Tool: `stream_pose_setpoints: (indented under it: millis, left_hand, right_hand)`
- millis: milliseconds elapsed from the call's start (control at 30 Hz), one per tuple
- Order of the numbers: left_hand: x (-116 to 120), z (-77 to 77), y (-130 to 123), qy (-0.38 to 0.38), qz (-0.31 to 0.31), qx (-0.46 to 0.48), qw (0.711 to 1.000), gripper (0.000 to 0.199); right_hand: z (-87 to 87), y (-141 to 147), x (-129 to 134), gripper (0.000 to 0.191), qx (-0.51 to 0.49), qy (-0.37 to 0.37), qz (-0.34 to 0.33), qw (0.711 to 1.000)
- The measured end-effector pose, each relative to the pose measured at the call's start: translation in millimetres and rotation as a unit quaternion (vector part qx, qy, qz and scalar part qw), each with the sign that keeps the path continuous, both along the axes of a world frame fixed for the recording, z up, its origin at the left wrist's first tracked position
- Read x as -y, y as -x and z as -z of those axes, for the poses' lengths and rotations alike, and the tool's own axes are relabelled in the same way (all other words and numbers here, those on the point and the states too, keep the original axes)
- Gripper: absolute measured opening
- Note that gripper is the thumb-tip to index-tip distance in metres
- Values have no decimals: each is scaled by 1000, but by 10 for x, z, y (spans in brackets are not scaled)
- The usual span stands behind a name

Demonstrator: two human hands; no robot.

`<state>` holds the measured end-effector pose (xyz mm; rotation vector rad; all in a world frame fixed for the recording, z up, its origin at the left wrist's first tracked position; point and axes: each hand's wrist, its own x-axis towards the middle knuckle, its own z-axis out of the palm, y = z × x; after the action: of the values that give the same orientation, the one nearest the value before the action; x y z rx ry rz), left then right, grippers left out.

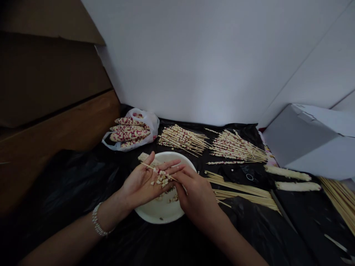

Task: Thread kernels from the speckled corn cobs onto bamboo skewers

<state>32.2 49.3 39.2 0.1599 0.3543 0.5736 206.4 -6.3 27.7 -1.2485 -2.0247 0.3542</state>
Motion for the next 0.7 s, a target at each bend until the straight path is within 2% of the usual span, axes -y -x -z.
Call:
stream_pose_setpoints:
  millis: [233, 300, 433, 567, 700]
  left_hand:
    - [30, -2, -14, -23, 23, -5, 999, 65]
    - [46, 17, -24, -36, 14, -45, 998, 52]
    - [77, 111, -37, -78, -21, -151, 985, 11]
    - [78, 192, -41, -123, -6, -183, 975, 14]
    - [50, 197, -32, -151, 4, -194, 969, 14]
  right_hand:
    - [-37, 19, -7, 19, -38, 16, -8, 999]
    - [-71, 6, -9, 18, -41, 15, 8, 999]
    - [-121, -25, -5, 17, -34, 13, 35, 999]
    - [-147, -19, 14, 17, -36, 21, 28, 999]
    - [-168, -2, 31, 13, -37, 15, 45, 998]
